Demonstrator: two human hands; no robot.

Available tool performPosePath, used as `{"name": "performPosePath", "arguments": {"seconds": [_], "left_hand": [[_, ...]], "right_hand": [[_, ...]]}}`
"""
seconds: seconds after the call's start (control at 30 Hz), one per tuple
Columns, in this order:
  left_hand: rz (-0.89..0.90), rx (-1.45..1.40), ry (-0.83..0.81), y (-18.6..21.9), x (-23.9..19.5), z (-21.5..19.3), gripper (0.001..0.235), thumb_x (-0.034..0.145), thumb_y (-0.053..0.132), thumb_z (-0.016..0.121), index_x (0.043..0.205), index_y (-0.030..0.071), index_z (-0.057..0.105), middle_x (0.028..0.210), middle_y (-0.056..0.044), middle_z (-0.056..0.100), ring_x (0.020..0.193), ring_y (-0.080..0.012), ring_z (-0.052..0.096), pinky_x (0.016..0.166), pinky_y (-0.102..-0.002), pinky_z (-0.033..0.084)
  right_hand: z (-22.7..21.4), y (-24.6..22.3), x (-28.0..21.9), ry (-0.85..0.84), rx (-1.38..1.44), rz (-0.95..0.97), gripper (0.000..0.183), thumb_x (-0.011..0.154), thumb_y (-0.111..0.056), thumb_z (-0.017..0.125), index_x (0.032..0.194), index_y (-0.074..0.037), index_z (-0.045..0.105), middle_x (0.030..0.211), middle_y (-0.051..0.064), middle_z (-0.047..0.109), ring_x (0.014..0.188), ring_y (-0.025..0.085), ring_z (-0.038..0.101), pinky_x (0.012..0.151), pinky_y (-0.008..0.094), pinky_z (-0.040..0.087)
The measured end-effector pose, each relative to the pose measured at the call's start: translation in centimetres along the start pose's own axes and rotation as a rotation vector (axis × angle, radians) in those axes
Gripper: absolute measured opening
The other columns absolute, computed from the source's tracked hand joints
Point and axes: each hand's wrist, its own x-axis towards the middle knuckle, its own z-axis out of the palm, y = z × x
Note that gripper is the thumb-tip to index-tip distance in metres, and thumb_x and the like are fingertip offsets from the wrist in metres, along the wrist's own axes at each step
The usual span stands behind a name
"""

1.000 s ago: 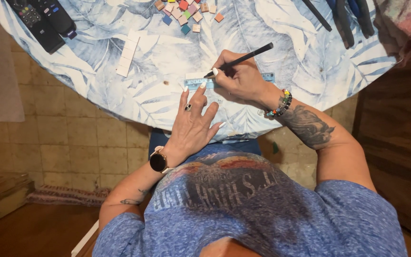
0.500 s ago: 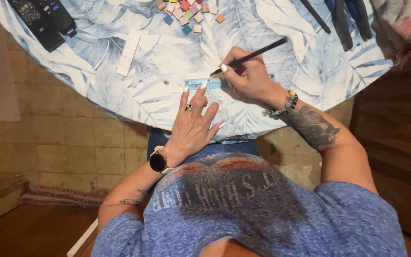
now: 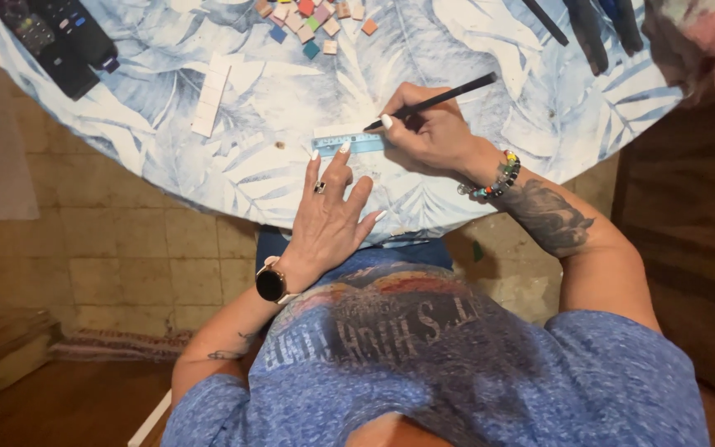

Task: Measuring and marking a strip of material using a ruler and a pen on a craft table

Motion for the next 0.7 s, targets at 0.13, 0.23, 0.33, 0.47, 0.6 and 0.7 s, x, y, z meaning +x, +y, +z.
{"name": "performPosePath", "arguments": {"seconds": [0.13,0.23,0.33,0.47,0.6,0.7], "left_hand": [[0.016,0.026,-0.026,0.09,0.15,-0.14,0.036,0.082,0.036,0.056,0.099,0.007,0.042,0.115,-0.022,0.032,0.122,-0.0277,0.024,0.096,-0.053,0.026],[0.012,-0.05,-0.028,0.16,0.28,-0.18,0.033,0.084,0.032,0.057,0.099,0.007,0.04,0.12,-0.02,0.026,0.112,-0.0272,0.037,0.095,-0.055,0.026],[0.02,-0.06,-0.008,0.24,0.36,-0.07,0.033,0.083,0.03,0.056,0.098,0.006,0.04,0.114,-0.02,0.029,0.118,-0.0292,0.03,0.095,-0.054,0.026],[0.006,-0.038,-0.012,0.32,0.36,0.0,0.034,0.083,0.031,0.056,0.099,0.005,0.04,0.114,-0.022,0.03,0.121,-0.0286,0.026,0.095,-0.054,0.026],[0.007,-0.039,0.003,0.34,0.38,-0.14,0.035,0.082,0.032,0.055,0.099,0.004,0.041,0.11,-0.022,0.033,0.12,-0.0284,0.029,0.095,-0.053,0.027],[0.005,-0.034,0.005,0.34,0.33,-0.09,0.036,0.081,0.032,0.058,0.099,0.005,0.042,0.117,-0.023,0.03,0.117,-0.027,0.033,0.096,-0.053,0.027]], "right_hand": [[-0.19,-0.18,0.13,-0.016,0.028,-0.013,0.006,0.079,-0.004,0.051,0.077,0.0,0.054,0.058,0.002,0.048,0.044,0.008,0.038,0.04,0.02,0.029],[-0.4,-0.47,0.16,-0.017,0.057,-0.028,0.007,0.079,-0.004,0.049,0.077,0.002,0.053,0.052,0.002,0.045,0.041,0.008,0.035,0.038,0.021,0.027],[-0.59,-0.51,0.15,-0.049,0.042,-0.053,0.005,0.079,-0.001,0.048,0.078,0.002,0.052,0.052,0.002,0.043,0.042,0.009,0.035,0.04,0.022,0.027],[-0.6,-0.65,0.19,-0.053,0.074,-0.044,0.005,0.078,-0.001,0.05,0.077,0.003,0.053,0.054,0.002,0.044,0.043,0.008,0.034,0.039,0.021,0.026],[-0.51,-0.34,0.08,-0.065,0.078,-0.029,0.004,0.08,-0.002,0.051,0.078,0.001,0.053,0.055,0.002,0.043,0.045,0.008,0.035,0.041,0.021,0.027],[-0.44,-0.48,0.1,-0.051,0.073,-0.025,0.004,0.078,-0.001,0.049,0.077,0.001,0.053,0.054,0.002,0.044,0.043,0.008,0.034,0.039,0.021,0.027]]}}
